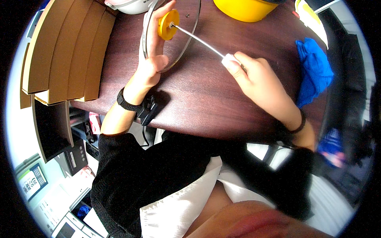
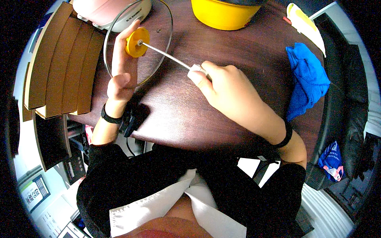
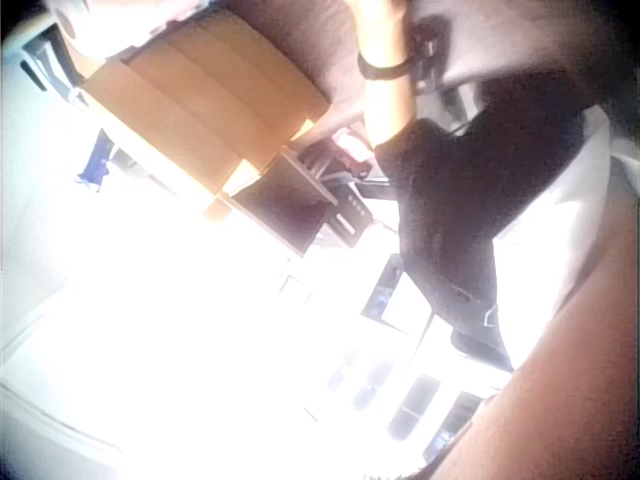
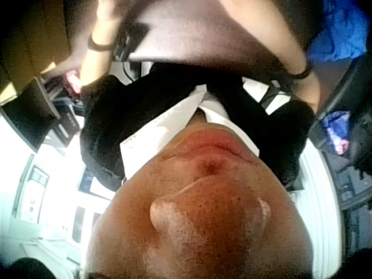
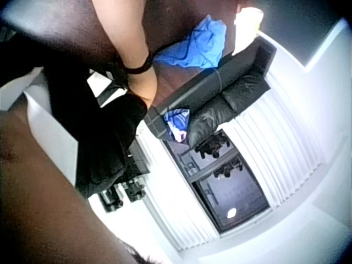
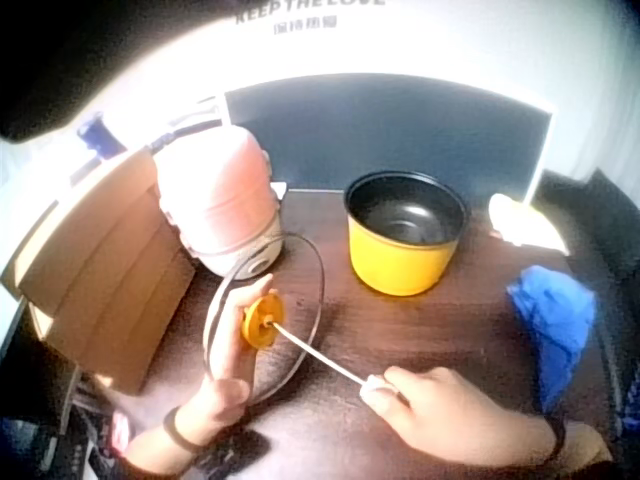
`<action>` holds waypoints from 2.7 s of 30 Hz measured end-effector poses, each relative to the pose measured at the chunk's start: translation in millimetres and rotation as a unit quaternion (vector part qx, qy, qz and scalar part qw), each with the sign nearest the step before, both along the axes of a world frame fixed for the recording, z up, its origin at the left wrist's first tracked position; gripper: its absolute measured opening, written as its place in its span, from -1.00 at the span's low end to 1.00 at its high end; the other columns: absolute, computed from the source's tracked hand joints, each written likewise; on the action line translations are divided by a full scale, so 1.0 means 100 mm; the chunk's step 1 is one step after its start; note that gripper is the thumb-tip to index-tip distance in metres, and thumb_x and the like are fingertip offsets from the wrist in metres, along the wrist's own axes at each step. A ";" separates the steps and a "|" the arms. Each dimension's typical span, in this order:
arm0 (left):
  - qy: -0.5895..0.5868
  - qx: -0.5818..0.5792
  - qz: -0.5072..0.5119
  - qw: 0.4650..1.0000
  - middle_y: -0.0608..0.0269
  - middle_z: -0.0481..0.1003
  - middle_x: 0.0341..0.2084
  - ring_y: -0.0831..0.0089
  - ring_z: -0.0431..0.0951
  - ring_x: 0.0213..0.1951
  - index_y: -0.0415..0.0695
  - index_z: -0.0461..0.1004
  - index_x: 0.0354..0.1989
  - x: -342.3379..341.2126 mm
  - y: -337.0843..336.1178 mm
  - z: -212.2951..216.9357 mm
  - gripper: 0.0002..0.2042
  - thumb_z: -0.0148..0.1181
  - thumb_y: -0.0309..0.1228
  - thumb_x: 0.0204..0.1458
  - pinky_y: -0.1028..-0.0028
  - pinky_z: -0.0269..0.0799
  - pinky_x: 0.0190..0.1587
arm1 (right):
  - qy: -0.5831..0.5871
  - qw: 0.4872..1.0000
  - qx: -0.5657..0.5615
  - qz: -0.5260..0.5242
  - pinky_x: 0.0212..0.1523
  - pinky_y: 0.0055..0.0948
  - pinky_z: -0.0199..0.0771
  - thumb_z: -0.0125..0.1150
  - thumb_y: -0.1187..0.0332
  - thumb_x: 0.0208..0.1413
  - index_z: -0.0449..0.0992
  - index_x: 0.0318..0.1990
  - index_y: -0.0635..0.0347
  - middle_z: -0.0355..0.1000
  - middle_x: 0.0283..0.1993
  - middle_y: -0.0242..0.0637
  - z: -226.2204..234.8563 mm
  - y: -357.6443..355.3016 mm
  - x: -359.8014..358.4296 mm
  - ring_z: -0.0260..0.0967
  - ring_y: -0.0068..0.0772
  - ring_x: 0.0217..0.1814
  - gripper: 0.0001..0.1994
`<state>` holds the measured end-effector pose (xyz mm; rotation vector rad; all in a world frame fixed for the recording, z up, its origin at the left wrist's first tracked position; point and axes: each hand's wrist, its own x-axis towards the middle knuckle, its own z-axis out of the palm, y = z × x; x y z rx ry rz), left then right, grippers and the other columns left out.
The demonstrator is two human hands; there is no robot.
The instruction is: The person uses a screwdriver to loosen and remove a screw from a yellow plastic knob on a glass lid. They wipe the knob and lid with a blue cloth, then reattach the knob and tighten the screw.
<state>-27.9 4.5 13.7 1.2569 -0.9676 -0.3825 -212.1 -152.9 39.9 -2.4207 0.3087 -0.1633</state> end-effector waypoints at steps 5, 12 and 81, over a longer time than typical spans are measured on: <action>0.015 0.011 0.008 1.000 0.09 0.13 0.27 0.35 0.18 0.22 -0.29 0.04 0.30 -0.01 0.01 0.06 -0.01 0.04 0.07 -0.39 0.44 0.05 0.17 | -0.093 0.959 -0.265 -0.030 -0.61 -0.24 0.43 0.17 0.09 0.10 0.37 -0.46 0.13 0.43 -0.59 -0.19 0.03 0.01 0.00 0.44 -0.11 -0.59 -0.69; 0.007 0.006 0.001 1.000 0.04 0.09 0.29 0.29 0.14 0.29 -0.31 0.04 0.29 -0.02 -0.01 0.07 -0.04 0.03 0.06 -0.32 0.36 -0.01 0.27 | -0.036 0.999 0.001 -0.004 -0.62 -0.37 0.33 0.12 0.09 0.16 0.44 -0.41 0.19 0.37 -0.64 -0.24 0.09 -0.18 -0.01 0.33 -0.29 -0.67 -0.68; 0.083 -0.094 0.009 0.992 -0.01 0.12 0.26 0.22 0.17 0.25 -0.36 0.02 0.30 0.05 -0.03 0.02 -0.07 -0.03 0.03 -0.27 0.25 0.02 0.27 | 0.117 0.879 0.461 -0.020 -0.80 -0.66 0.00 -0.12 0.02 0.30 0.39 -0.36 0.25 0.17 -0.70 -0.47 0.13 -0.03 0.00 0.03 -0.72 -0.81 -0.57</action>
